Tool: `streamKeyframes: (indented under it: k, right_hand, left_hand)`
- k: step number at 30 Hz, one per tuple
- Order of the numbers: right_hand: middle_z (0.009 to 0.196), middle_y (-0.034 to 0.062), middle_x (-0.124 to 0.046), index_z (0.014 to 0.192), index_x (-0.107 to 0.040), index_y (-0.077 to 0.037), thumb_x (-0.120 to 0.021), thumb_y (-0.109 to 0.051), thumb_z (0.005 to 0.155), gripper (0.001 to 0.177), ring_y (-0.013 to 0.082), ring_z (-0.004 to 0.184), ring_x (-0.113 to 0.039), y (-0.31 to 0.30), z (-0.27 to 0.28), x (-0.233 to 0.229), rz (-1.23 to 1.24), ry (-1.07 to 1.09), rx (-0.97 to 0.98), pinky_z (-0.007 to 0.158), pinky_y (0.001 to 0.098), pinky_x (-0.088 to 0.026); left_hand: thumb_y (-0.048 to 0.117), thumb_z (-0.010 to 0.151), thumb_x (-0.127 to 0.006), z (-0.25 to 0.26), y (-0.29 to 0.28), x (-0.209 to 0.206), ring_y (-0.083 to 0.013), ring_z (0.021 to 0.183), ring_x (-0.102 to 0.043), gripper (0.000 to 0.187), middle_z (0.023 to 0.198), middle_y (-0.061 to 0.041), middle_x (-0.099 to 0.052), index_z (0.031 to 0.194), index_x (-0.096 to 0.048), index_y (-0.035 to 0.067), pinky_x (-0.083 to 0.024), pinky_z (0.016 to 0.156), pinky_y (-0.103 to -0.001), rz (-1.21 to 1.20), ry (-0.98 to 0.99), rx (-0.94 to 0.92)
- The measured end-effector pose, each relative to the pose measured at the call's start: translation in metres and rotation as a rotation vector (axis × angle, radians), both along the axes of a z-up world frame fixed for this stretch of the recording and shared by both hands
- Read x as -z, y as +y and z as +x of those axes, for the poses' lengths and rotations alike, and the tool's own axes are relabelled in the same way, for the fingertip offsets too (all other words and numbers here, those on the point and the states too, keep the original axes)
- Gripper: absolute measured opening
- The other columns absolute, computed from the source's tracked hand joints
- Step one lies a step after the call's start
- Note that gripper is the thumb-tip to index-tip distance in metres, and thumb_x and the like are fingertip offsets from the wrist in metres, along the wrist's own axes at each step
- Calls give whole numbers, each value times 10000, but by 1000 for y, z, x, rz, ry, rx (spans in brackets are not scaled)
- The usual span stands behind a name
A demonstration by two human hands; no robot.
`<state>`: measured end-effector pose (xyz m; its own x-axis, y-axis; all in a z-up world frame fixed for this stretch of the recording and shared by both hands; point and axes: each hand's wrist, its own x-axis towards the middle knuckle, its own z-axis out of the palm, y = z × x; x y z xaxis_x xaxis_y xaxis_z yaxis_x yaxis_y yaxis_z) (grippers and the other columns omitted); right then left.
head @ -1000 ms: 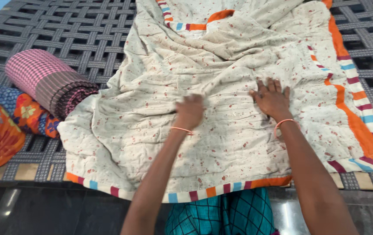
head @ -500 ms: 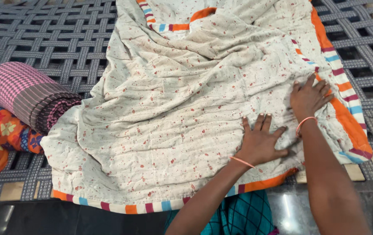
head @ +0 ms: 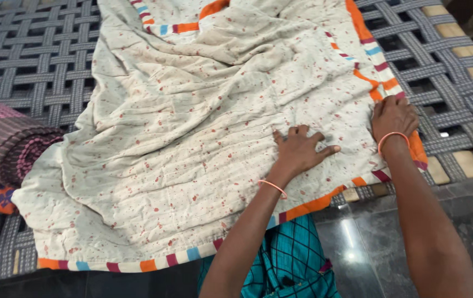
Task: The person folds a large floral blanket by hand on a bed.
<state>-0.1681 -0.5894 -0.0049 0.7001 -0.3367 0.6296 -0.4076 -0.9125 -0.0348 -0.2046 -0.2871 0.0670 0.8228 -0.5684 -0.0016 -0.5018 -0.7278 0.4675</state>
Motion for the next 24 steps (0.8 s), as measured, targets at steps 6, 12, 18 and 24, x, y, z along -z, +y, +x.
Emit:
streamKeyframes:
  k: [6,12,18,24]
  right_hand:
    - [972,230,-740,1165,-669,-46,-526,-376,1160,360,434,907,-702,-6,-41,-28,134,300,9,796,585,-498]
    - [1108,235,-678,1149,-677,-25,-585,-377,1123,365,445,945,-672,-7,-50,-24,179,183,89,782,591,-477]
    - [1258,188,-593,1146,-740,-75,-733,-325,999,290,394,1237,-480,-34,-45,-6,378,-54,181,1002,550,-382]
    - [975,123,-769,1028,-825,-135,-855,-411,850,330,382,1039,-584,-53,-47,-1,529,-6,149,931,504,-440]
  left_hand:
    - [797,818,-476,-13,-1,6,-435,1430,-354,769,1465,-182,-491,1366,-630,280,-101,1065,-869,24,-73,-31]
    - [792,841,-490,-17,3,24,-435,1476,-313,791,1558,-203,-410,1416,-596,258,-109,1059,-867,-8,-221,-30]
    - [797,946,-470,-24,14,35,-395,1556,-325,824,1647,-192,-400,1493,-544,184,-228,1250,-719,-348,-394,514]
    - [785,671,-654,-59,1,-7,-389,1437,-277,1014,1602,-187,-344,1489,-504,205,-157,1079,-744,185,-206,510]
